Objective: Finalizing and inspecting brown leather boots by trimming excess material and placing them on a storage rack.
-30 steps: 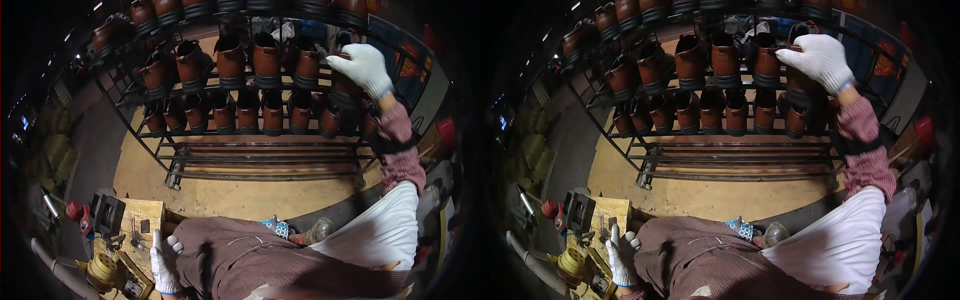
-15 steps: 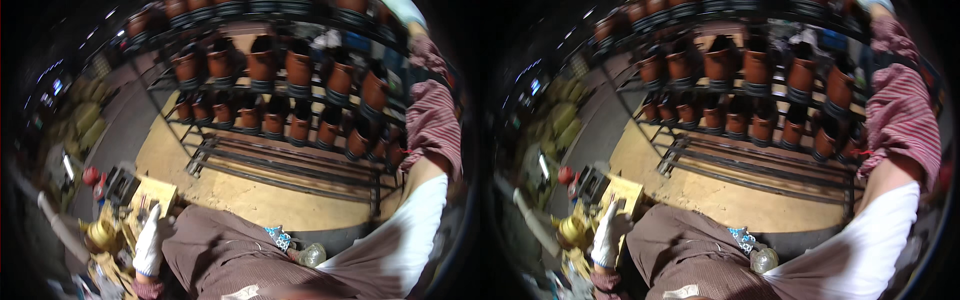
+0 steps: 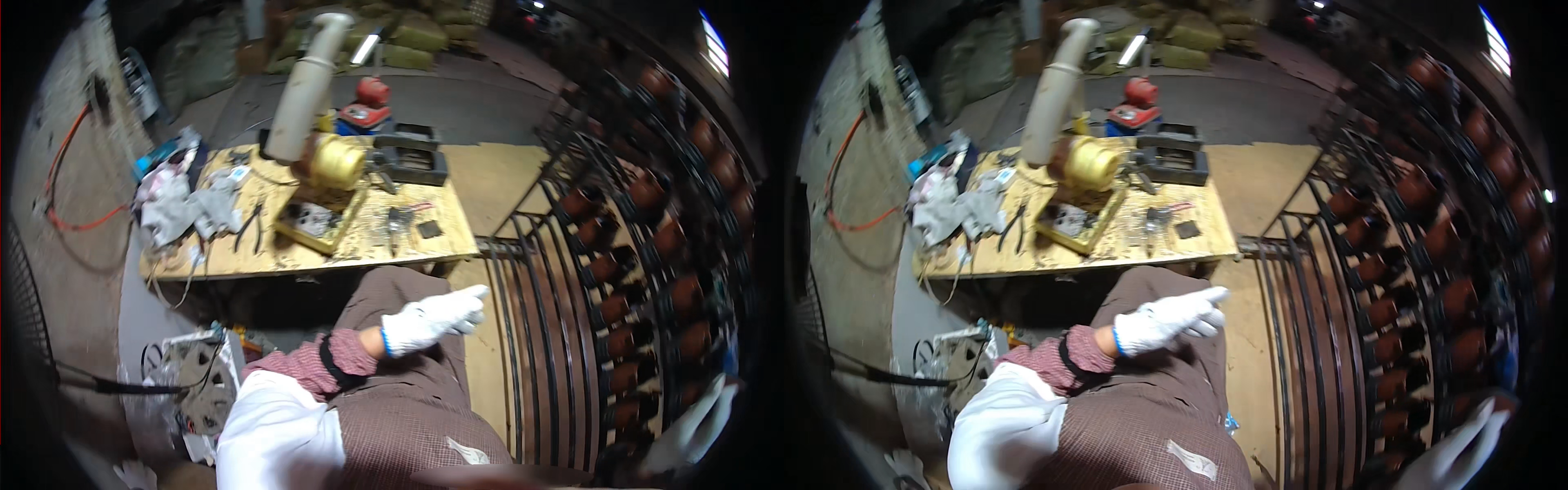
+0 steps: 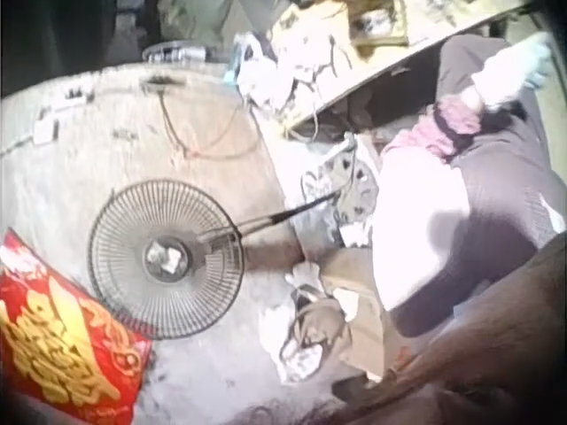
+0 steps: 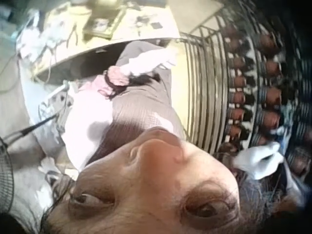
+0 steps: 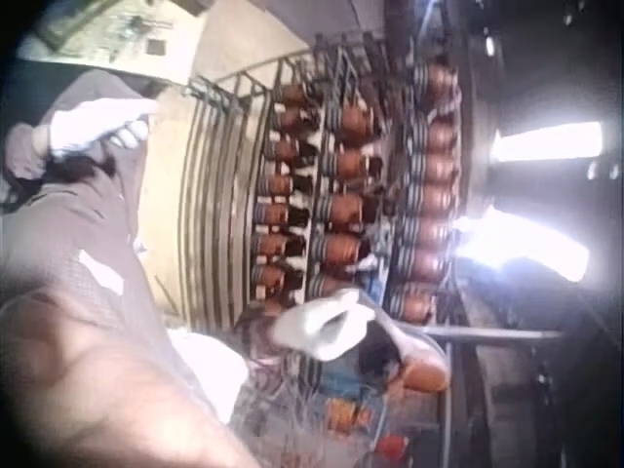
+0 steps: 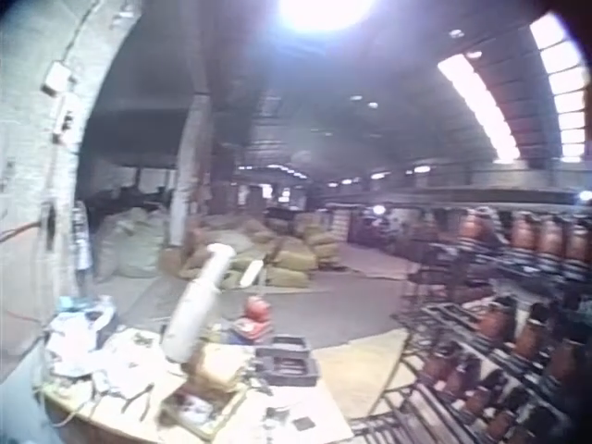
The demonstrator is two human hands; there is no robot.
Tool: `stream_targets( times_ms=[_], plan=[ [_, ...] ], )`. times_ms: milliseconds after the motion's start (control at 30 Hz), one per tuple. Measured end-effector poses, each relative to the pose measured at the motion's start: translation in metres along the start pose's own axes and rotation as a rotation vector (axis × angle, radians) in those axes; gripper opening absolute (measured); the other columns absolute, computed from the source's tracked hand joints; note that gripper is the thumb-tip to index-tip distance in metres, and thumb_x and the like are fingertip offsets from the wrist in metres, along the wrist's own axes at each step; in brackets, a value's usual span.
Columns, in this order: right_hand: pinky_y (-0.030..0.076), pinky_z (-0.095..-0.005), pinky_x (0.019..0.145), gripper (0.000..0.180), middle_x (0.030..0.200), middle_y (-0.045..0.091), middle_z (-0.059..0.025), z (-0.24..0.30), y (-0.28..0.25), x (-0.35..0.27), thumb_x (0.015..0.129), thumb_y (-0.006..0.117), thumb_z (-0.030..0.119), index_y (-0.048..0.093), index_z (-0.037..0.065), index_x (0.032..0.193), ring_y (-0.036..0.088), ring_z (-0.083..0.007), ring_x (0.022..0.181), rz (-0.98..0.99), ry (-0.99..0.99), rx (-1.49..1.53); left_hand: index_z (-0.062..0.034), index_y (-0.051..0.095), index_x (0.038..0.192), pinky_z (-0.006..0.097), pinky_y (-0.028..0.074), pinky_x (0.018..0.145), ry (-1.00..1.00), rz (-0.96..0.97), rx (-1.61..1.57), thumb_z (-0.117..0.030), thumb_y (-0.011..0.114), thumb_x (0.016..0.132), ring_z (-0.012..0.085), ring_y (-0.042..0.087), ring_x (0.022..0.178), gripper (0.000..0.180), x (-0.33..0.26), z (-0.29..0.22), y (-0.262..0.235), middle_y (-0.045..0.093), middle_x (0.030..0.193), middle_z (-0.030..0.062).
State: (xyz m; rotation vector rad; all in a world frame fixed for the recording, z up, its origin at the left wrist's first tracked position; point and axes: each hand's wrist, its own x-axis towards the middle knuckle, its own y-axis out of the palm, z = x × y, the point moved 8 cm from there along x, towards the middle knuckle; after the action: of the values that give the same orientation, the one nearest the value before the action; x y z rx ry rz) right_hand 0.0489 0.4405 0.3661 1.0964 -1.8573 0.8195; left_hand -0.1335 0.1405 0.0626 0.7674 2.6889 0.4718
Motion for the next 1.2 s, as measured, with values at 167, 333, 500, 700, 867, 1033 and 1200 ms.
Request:
stream_targets(
  times_ms=[167, 333, 500, 700, 867, 1033, 1200],
  plan=[
    [0.055, -0.0282, 0.075, 0.019, 0.109, 0.072, -0.0173, 0.122, -0.029, 0.031, 0.1, 0.058, 0.006, 0.069, -0.009, 0.106, 0.07, -0.0208, 0.092, -0.485, 0.134, 0.917, -0.0094, 0.026, 0.161, 0.034, 0.049, 0.098, 0.392, 0.036, -0.189, -0.063, 0.038, 0.104, 0.0199, 0.056, 0.124, 0.079, -0.005, -0.001, -0.004, 0.057, 0.139, 0.0133],
    [0.045, -0.0325, 0.046, 0.052, 0.089, 0.067, -0.007, 0.338, 0.018, 0.037, 0.084, 0.075, 0.033, 0.065, 0.001, 0.124, 0.057, -0.0212, 0.05, 0.567, -0.722, 1.764, -0.0106, 0.032, 0.156, 0.046, 0.04, 0.114, 0.872, 0.522, -1.208, -0.067, 0.036, 0.101, 0.03, 0.047, 0.136, 0.079, -0.072, -0.016, -0.085, 0.043, 0.154, 0.0135],
    [0.055, -0.0323, 0.064, 0.053, 0.113, 0.071, -0.0142, 0.401, 0.026, 0.012, 0.088, 0.072, 0.031, 0.063, 0.002, 0.133, 0.073, -0.0253, 0.084, 0.672, -0.556, 2.056, -0.01, 0.041, 0.151, 0.05, 0.043, 0.114, 0.674, -0.069, -1.264, -0.048, 0.037, 0.108, 0.0339, 0.054, 0.131, 0.058, -0.132, 0.072, -0.169, 0.052, 0.146, 0.0152],
    [0.053, -0.0375, 0.093, 0.051, 0.124, 0.068, -0.0226, 0.398, 0.114, -0.052, 0.083, 0.077, 0.014, 0.063, -0.004, 0.129, 0.069, -0.0331, 0.107, 1.006, 0.216, 1.851, -0.0103, 0.047, 0.147, 0.047, 0.05, 0.108, 0.673, -0.673, -1.157, -0.043, 0.046, 0.106, 0.0331, 0.059, 0.124, 0.052, -0.143, 0.123, -0.297, 0.058, 0.14, 0.0123],
    [0.054, -0.0365, 0.088, 0.046, 0.121, 0.068, -0.0202, 0.379, 0.117, -0.085, 0.082, 0.077, 0.01, 0.064, -0.002, 0.125, 0.069, -0.0311, 0.102, 0.955, 0.13, 1.701, -0.012, 0.046, 0.149, 0.046, 0.045, 0.112, 0.788, -0.62, -1.016, -0.044, 0.049, 0.105, 0.0318, 0.056, 0.128, 0.055, -0.147, 0.113, -0.374, 0.058, 0.141, 0.0103],
    [0.051, -0.0336, 0.091, 0.049, 0.123, 0.067, -0.0177, 0.38, 0.132, -0.113, 0.08, 0.071, -0.002, 0.063, -0.002, 0.129, 0.066, -0.0261, 0.104, 1.199, 0.258, 1.622, -0.0113, 0.044, 0.15, 0.047, 0.044, 0.112, 0.824, -0.666, -0.936, -0.046, 0.049, 0.105, 0.0309, 0.053, 0.131, 0.057, -0.146, 0.039, -0.33, 0.052, 0.149, 0.0074],
    [0.051, -0.0319, 0.091, 0.047, 0.12, 0.068, -0.0159, 0.393, 0.139, -0.115, 0.081, 0.068, -0.003, 0.064, -0.002, 0.128, 0.065, -0.0231, 0.103, 1.327, 0.324, 1.626, -0.0116, 0.043, 0.151, 0.049, 0.041, 0.115, 0.833, -0.746, -0.758, -0.047, 0.046, 0.105, 0.0302, 0.047, 0.138, 0.058, -0.158, -0.028, -0.311, 0.046, 0.153, 0.0084]
  ],
)
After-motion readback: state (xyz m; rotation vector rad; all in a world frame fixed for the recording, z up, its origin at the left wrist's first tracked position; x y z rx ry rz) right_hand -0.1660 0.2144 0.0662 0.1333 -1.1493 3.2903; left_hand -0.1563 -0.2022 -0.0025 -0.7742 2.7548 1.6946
